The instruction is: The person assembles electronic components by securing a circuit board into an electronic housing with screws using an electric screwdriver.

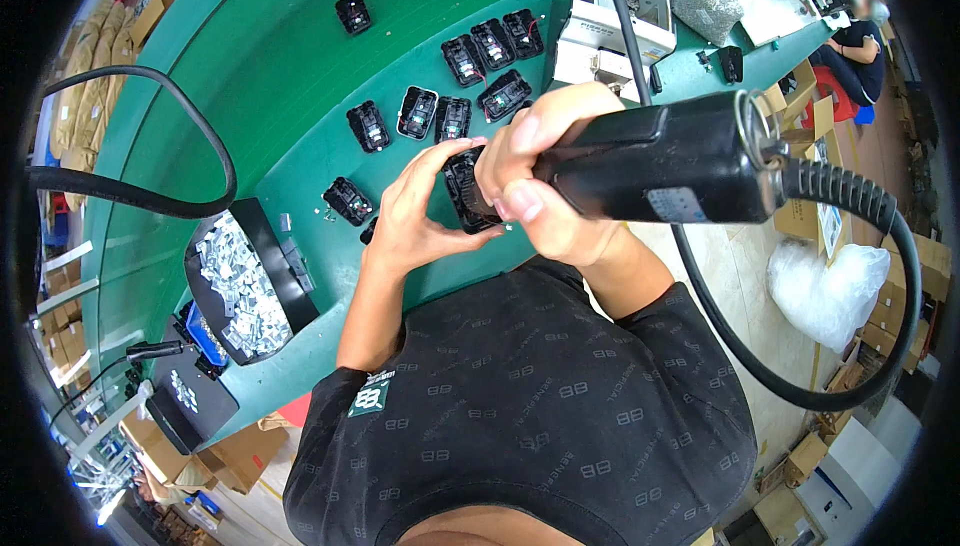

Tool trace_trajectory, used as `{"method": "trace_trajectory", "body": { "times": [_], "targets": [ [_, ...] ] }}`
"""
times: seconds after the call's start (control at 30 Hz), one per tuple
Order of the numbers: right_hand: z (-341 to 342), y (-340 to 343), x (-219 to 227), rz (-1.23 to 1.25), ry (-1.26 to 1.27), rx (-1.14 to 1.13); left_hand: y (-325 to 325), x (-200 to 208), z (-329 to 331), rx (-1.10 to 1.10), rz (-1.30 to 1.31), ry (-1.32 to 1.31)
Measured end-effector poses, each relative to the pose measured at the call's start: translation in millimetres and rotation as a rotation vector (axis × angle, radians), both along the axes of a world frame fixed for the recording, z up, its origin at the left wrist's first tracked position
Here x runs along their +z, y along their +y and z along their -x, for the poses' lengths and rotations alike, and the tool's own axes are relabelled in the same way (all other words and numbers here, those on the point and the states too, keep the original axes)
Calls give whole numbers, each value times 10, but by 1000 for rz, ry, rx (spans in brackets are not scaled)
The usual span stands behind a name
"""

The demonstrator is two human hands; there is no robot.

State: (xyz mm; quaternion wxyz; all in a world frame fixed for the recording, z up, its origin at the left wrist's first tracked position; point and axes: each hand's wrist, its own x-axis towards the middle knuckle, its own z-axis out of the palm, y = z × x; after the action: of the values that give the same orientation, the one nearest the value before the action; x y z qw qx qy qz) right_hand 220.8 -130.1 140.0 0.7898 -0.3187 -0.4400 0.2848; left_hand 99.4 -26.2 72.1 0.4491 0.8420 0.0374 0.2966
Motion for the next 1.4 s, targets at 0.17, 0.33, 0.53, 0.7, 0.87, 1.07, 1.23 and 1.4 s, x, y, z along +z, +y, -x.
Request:
{"method": "trace_trajectory", "body": {
  "times": [0.17,0.33,0.53,0.7,0.87,1.07,1.23,1.4],
  "targets": [
    [22,27,-39,-5,-28,54,38,51,19,4,-28,74],
    [-18,36,-88,-27,-19,45,12,16,-14,53,-40,36],
    [-121,17,-174,-98,106,45,-26,55,-58,68,-59,74],
    [-626,-374,150,-325,-40,-99,82,-116,60,233,-31,304],
    [-1216,-314,-273,98,-115,-696,90,-149,137,239,466,423],
    [-1385,-167,-520,18,-97,-674,-2,-269,123,232,356,365],
    [-1442,-90,-626,119,-114,-691,27,-410,212,223,281,366],
    [-1530,-125,-669,17,-106,-276,58,-342,233,217,260,305]
  ]
}}
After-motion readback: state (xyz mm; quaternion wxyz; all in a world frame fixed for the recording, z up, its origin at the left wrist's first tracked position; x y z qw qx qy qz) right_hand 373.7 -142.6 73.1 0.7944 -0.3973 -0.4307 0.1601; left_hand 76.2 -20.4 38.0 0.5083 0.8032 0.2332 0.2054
